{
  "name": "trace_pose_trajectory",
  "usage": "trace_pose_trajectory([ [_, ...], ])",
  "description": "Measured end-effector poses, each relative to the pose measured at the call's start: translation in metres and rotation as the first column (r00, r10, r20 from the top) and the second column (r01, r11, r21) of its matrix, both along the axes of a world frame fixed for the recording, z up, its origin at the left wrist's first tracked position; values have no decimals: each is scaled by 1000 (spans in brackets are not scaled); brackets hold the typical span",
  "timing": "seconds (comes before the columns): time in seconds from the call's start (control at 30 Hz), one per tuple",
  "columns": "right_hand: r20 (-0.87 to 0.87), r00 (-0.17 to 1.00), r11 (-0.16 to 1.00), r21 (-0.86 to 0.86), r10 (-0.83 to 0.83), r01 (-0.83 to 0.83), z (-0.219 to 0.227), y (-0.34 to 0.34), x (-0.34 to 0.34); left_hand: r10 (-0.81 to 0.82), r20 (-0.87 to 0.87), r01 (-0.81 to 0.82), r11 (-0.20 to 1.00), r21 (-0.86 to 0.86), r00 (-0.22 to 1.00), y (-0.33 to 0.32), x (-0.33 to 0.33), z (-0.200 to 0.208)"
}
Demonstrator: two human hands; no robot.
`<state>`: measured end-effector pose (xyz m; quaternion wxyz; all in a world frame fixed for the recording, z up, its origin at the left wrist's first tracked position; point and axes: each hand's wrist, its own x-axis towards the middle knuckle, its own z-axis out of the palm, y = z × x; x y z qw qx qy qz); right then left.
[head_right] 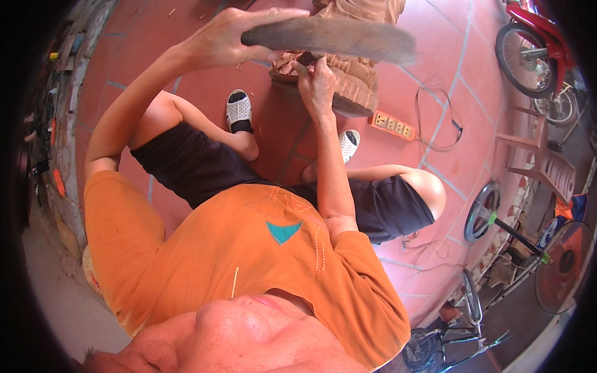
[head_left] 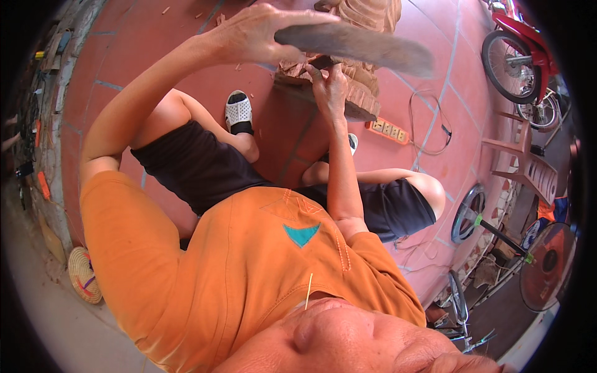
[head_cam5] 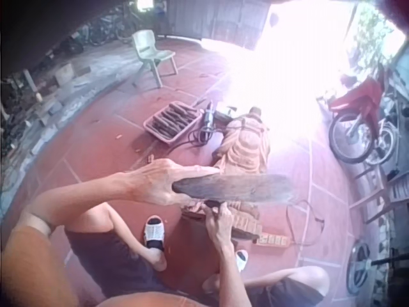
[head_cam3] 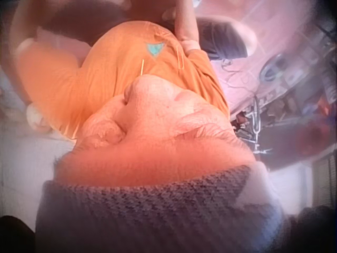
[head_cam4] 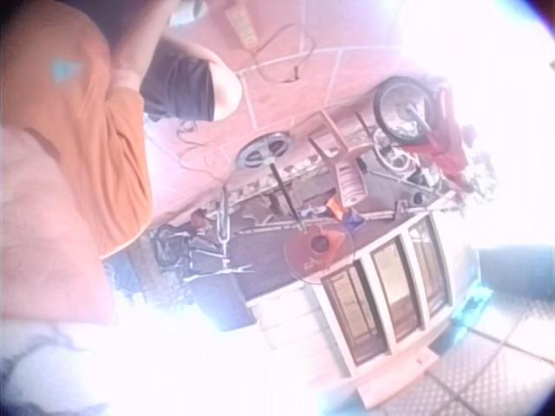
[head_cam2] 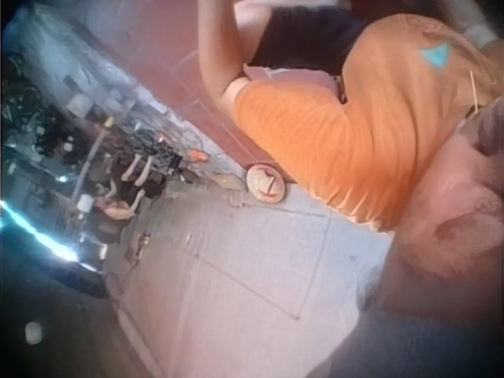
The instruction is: The person sits on the floor and carves a wooden statue using a chisel and a wooden mallet. They repeatedly strike the chisel to shape the wood, focusing on the lower section of the statue.
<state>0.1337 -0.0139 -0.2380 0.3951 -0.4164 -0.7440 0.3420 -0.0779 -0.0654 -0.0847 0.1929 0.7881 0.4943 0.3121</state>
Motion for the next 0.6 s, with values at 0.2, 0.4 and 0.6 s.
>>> trace_pose_trajectory([
  [0.2,-121,992,998,-50,19,-25,-10,-3,-3,90,-387,-121,991,-56,918,2,-14,-7],
  [0.4,-471,879,942,-325,-80,-88,-5,12,11,104,-294,-122,992,-44,950,-2,-19,14],
  [0.6,-167,986,994,-114,-16,-3,-21,12,2,29,-103,-42,991,-126,994,4,-18,23],
])
